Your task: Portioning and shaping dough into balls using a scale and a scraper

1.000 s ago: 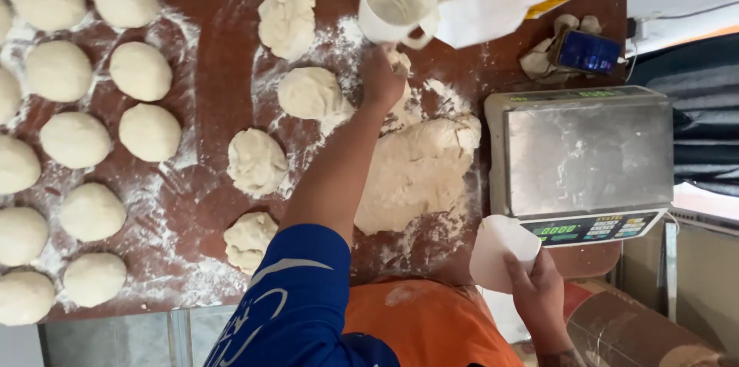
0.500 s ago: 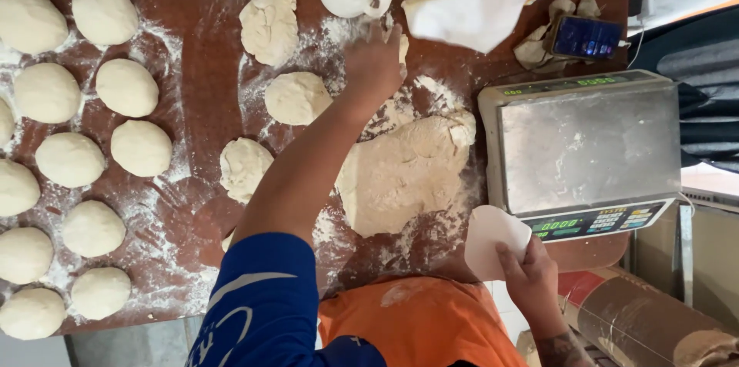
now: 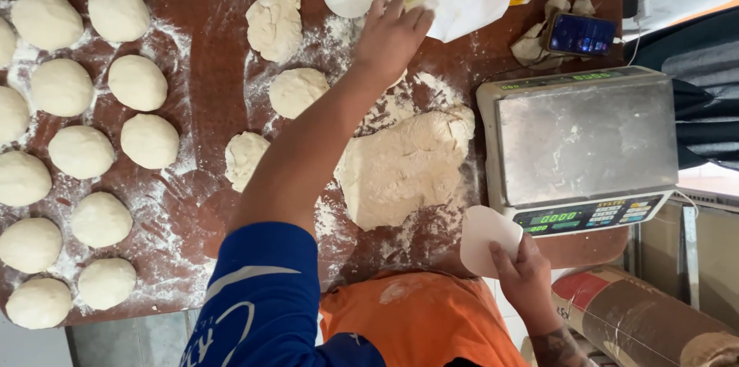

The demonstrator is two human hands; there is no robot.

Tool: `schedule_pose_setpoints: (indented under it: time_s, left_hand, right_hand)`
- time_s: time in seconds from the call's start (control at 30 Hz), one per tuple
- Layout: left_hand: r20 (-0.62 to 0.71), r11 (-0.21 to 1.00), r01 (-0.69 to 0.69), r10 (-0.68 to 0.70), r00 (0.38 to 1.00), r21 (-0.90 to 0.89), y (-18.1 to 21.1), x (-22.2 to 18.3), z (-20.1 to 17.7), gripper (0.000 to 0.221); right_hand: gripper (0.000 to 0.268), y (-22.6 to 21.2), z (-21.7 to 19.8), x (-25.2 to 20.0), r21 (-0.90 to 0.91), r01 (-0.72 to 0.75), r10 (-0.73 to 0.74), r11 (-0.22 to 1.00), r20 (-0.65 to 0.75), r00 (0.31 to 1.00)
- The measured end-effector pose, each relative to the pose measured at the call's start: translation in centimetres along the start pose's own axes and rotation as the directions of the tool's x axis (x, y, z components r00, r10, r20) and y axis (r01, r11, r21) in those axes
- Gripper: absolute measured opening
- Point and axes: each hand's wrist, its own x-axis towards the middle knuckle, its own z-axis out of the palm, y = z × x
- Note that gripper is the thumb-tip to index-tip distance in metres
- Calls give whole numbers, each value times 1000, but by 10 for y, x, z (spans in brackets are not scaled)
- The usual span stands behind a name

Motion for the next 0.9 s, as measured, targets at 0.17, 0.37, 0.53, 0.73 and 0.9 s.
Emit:
schedule_pose_setpoints:
  time_s: [0.17, 0.37, 0.53, 0.73, 0.9]
  left_hand:
    - [-162, 978, -115, 86, 983, -177, 6, 2, -37, 45]
    - [-101, 791, 216, -329, 939, -573, 30, -106, -28, 36]
    - [579, 680, 560, -239, 780, -473, 70, -213, 19, 80]
    - [-142, 679, 521, -668, 730, -517, 134, -299, 68, 84]
    - [-5, 556, 589, -730, 684, -587, 176, -307, 47, 118]
  right_hand:
    - [54, -21, -15, -8, 18, -156, 157, 988, -2, 988]
    - [56, -34, -19, -13, 70, -212, 213, 975, -11, 977]
    - [55, -25, 9, -1, -72, -73, 78, 995, 69, 995]
    - [57, -28, 49, 22, -288, 179, -128, 941, 188, 974]
    - [45, -85, 82, 32, -444, 477, -329, 759, 370, 869]
